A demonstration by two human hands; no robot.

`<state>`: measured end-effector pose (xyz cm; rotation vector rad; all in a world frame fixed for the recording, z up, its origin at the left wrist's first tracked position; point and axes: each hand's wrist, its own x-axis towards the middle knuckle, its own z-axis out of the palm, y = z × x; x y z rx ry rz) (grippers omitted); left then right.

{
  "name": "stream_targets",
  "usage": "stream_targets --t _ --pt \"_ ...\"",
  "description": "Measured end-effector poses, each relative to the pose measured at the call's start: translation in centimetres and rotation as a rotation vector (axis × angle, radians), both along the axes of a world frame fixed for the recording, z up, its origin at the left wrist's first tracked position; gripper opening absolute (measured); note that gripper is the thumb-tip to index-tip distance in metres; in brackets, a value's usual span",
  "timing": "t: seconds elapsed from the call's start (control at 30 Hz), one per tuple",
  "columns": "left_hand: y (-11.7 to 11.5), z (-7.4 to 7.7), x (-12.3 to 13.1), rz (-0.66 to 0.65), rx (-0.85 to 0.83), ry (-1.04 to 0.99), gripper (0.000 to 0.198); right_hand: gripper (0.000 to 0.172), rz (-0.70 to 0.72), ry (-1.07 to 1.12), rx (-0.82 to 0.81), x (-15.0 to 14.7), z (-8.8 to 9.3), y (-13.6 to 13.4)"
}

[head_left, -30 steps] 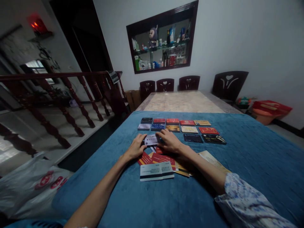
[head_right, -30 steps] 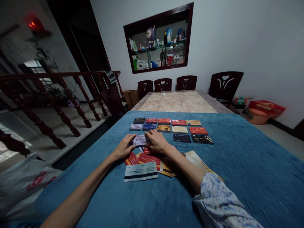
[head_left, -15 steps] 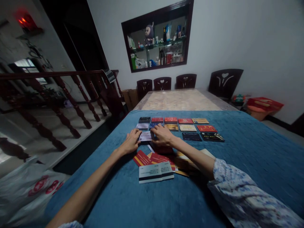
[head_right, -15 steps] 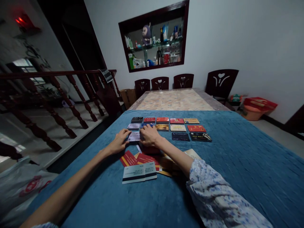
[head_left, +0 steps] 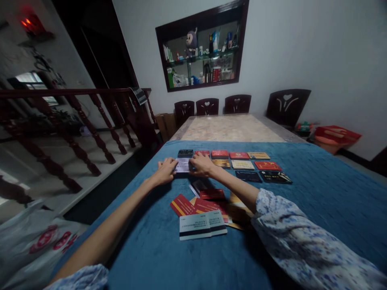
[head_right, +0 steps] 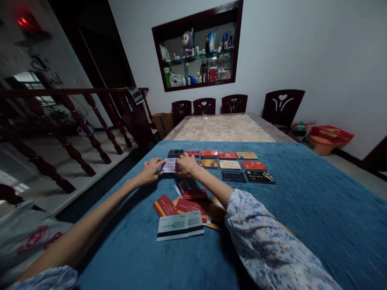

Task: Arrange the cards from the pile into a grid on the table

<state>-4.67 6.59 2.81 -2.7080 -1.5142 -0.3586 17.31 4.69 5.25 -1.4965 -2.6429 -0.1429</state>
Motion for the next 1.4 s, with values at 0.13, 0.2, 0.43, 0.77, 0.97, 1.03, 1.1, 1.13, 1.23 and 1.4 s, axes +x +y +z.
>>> stream_targets --t 0.13,0.2,0.43,0.77,0.97,1.03,1.1,1.13,1.23,1.4 --pt "1.3 0.8 0.2 0.027 -0.038 0.039 0.049 0.043 -0.016 -0.005 -0.012 -0.5 0.2 1.5" --pt "2.1 1.0 0.2 0.033 -0.053 0.052 0.046 0.043 -0.027 -0.009 -0.025 -0.7 0.3 2.3" --pt "5.0 0.8 -0.1 0.015 -0.059 0.075 0.044 0.041 -0.053 -0.022 -0.048 -1.4 0.8 4.1" --pt "7.6 0.5 0.6 0.03 -0.138 0.146 0.044 0.04 -0.079 -0.092 -0.138 -1.9 0.9 6.1" --pt "7.8 0.7 0.9 0.012 -0.168 0.136 0.035 0.047 -0.084 -0.121 -0.163 -2.2 0.7 6.8" --pt "7.7 0.8 0.9 0.004 -0.181 0.13 0.034 0.047 -0.088 -0.126 -0.174 -2.3 0.6 6.9" --pt "7.7 0.9 1.0 -0.002 -0.191 0.123 0.035 0.047 -0.091 -0.127 -0.189 -2.4 0.7 6.9" --pt "7.7 0.9 1.0 -0.006 -0.194 0.119 0.037 0.047 -0.093 -0.127 -0.197 -2.4 0.7 6.9" --pt "7.9 1.0 0.9 -0.018 -0.198 0.111 0.04 0.049 -0.097 -0.127 -0.217 -2.5 0.7 7.0" --pt "8.1 0.8 0.9 -0.021 -0.198 0.119 0.039 0.05 -0.107 -0.129 -0.228 -2.6 0.7 7.4"
